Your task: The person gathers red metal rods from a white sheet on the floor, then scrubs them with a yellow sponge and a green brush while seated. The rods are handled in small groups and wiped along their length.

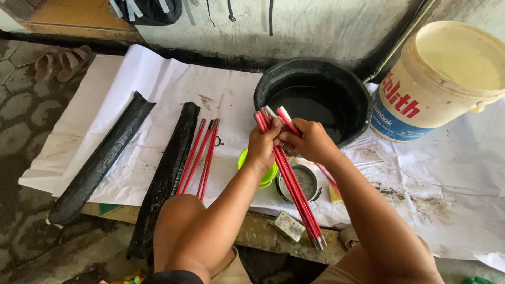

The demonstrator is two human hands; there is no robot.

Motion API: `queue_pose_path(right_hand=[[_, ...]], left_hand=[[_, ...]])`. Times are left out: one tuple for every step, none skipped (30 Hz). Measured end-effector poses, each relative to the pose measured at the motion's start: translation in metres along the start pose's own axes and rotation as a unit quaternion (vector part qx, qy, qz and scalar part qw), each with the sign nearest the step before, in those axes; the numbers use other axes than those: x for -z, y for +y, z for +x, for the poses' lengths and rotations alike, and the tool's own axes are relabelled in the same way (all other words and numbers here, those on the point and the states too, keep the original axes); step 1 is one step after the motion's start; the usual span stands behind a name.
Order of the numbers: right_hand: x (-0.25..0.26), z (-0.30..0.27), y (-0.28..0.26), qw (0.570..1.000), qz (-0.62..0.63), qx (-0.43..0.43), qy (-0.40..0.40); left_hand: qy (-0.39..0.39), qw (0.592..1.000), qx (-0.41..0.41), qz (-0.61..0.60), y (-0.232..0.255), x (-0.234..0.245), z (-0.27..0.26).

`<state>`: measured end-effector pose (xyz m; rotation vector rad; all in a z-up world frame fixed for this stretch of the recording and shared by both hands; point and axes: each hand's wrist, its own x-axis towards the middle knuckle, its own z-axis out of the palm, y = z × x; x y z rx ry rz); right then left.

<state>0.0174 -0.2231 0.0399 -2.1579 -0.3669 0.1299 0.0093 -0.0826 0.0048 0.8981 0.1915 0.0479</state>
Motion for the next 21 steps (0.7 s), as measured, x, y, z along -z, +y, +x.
queue_pose_path(right_hand=[[0.002, 0.002, 0.001, 1.0, -0.001, 0.001, 0.0], [0.003, 0.002, 0.002, 0.999, 0.047, 0.001, -0.027], [0.005, 0.002, 0.004, 0.994, 0.095, 0.001, -0.053], [-0.001, 0.001, 0.014, 0.994, 0.096, 0.001, -0.055], [-0.007, -0.001, 0.024, 0.985, 0.154, -0.012, -0.072], [-0.012, -0.001, 0.034, 0.973, 0.211, -0.024, -0.088], [-0.013, -0.004, 0.04, 0.973, 0.212, -0.024, -0.088], [-0.014, -0.007, 0.047, 0.976, 0.189, -0.029, -0.103], [-0.014, -0.01, 0.053, 0.978, 0.166, -0.033, -0.117], [-0.017, -0.013, 0.056, 0.978, 0.166, -0.034, -0.119], [-0.021, -0.017, 0.06, 0.977, 0.182, -0.048, -0.096], [-0.023, -0.019, 0.063, 0.976, 0.197, -0.062, -0.072], [-0.025, -0.015, 0.069, 0.976, 0.196, -0.061, -0.073], [-0.03, -0.014, 0.075, 0.975, 0.207, -0.058, -0.052], [-0.034, -0.012, 0.081, 0.974, 0.217, -0.054, -0.031], [-0.031, -0.013, 0.072, 0.974, 0.217, -0.056, -0.029], [-0.029, -0.014, 0.063, 0.971, 0.229, -0.055, -0.029], [-0.028, -0.013, 0.053, 0.969, 0.24, -0.053, -0.031], [-0.032, -0.011, 0.054, 0.969, 0.24, -0.053, -0.031], [-0.037, -0.011, 0.056, 0.974, 0.218, -0.049, -0.018], [-0.042, -0.012, 0.057, 0.979, 0.196, -0.046, -0.004]], left_hand=[[0.0, 1.0, -0.001, -0.001, -0.005, 0.008, 0.008], [0.001, 1.0, -0.007, -0.006, -0.012, 0.016, 0.015], [0.002, 1.0, -0.012, -0.012, -0.019, 0.024, 0.022], [0.004, 1.0, -0.012, -0.011, -0.015, 0.024, 0.019], [0.002, 1.0, -0.017, -0.012, -0.012, 0.023, 0.016], [-0.001, 1.0, -0.022, -0.012, -0.008, 0.021, 0.014], [0.0, 1.0, -0.022, -0.011, -0.011, 0.027, 0.017], [0.012, 0.999, -0.03, -0.029, -0.015, 0.032, 0.021], [0.025, 0.998, -0.038, -0.048, -0.018, 0.037, 0.024], [0.026, 0.998, -0.038, -0.049, -0.021, 0.041, 0.027], [0.026, 0.997, -0.038, -0.054, -0.023, 0.046, 0.031], [0.025, 0.997, -0.04, -0.06, -0.025, 0.05, 0.035], [0.025, 0.997, -0.041, -0.061, -0.026, 0.05, 0.037], [0.025, 0.997, -0.042, -0.054, -0.026, 0.053, 0.039], [0.026, 0.998, -0.042, -0.048, -0.027, 0.054, 0.04], [0.024, 0.998, -0.041, -0.048, -0.025, 0.053, 0.038], [0.015, 0.999, -0.033, -0.04, -0.023, 0.051, 0.036], [0.008, 0.999, -0.028, -0.033, -0.021, 0.051, 0.035], [0.008, 0.999, -0.029, -0.033, -0.018, 0.05, 0.036], [0.009, 0.999, -0.028, -0.032, -0.016, 0.05, 0.035], [0.011, 0.999, -0.027, -0.032, -0.015, 0.051, 0.033]])
